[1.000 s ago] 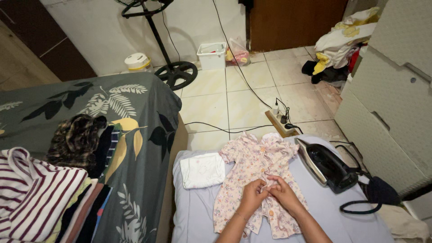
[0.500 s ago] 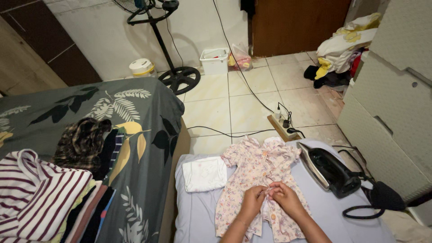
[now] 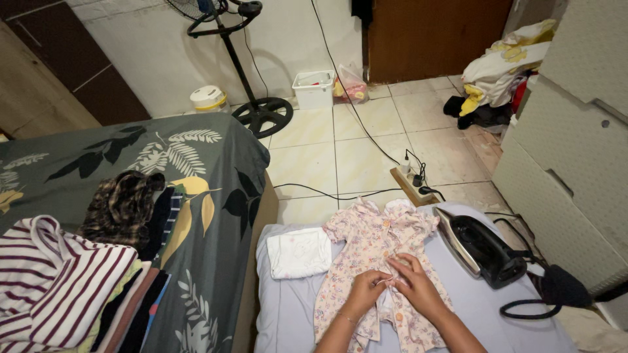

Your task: The person irons and folds a floral-patterned garment by hand using an iron on a padded surface. They smooth out the fabric, pass the iron over different sections, and then fold the item into a small rectangle.

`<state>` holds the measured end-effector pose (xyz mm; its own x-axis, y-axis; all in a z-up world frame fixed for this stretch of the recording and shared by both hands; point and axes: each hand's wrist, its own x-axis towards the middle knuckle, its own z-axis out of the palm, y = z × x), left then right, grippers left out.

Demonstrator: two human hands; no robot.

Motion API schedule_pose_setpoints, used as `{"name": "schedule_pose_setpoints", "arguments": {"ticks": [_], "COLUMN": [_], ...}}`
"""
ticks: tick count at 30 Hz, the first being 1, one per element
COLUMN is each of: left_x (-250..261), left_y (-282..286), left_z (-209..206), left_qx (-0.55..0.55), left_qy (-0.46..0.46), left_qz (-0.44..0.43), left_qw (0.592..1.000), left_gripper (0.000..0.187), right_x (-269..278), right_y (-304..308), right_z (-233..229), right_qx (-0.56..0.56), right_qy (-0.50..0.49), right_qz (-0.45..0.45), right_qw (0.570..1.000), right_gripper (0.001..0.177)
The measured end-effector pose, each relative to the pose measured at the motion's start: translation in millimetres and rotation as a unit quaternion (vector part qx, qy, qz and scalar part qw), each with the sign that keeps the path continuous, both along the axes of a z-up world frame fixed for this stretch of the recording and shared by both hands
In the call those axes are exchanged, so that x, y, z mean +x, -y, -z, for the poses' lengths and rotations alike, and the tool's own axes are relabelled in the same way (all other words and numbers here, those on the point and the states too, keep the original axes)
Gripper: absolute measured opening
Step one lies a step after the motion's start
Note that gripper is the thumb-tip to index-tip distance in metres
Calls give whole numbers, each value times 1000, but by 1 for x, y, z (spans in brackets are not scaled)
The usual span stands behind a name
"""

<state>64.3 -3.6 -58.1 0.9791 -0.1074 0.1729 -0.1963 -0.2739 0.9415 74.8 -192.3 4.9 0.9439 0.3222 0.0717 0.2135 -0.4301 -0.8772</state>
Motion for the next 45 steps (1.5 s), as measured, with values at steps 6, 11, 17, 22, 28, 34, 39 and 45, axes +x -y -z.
{"name": "schedule_pose_setpoints", "arguments": {"ticks": [6, 11, 17, 22, 28, 34, 39, 45], "left_x": [-3, -7, -13, -19, -17, -11, -16, 90], "left_y": [0, 1, 6, 14, 17, 16, -31, -4], "left_z": [-3, -13, -28, -38, -36, -60, -214, -285], "left_qx": [-3, 29, 31, 72, 99, 73, -88, 263], "left_qy": [69, 83, 50, 154, 158, 30, -16, 35], "left_qz": [-20, -32, -45, -93, -117, -99, 164, 95], "left_qw": [997, 996, 997, 981, 975, 992, 982, 960], "left_gripper": [12, 15, 15, 14, 14, 10, 11, 10], "right_x": [13, 16, 16, 9, 1, -2, 4, 5], "right_y": [4, 8, 7, -2, -11, -16, -10, -10], "right_z": [13, 13, -1, -3, -5, 3, 14, 13], "right_qx": [-78, -95, -92, -83, -84, -97, -73, -105], "right_qy": [114, 121, 156, 161, 186, 205, 279, 259], "right_qz": [-50, -64, -76, -51, -22, 13, -13, 5], "right_qw": [989, 986, 981, 982, 979, 974, 957, 960], "right_gripper": [26, 16, 17, 15, 15, 19, 25, 16]}}
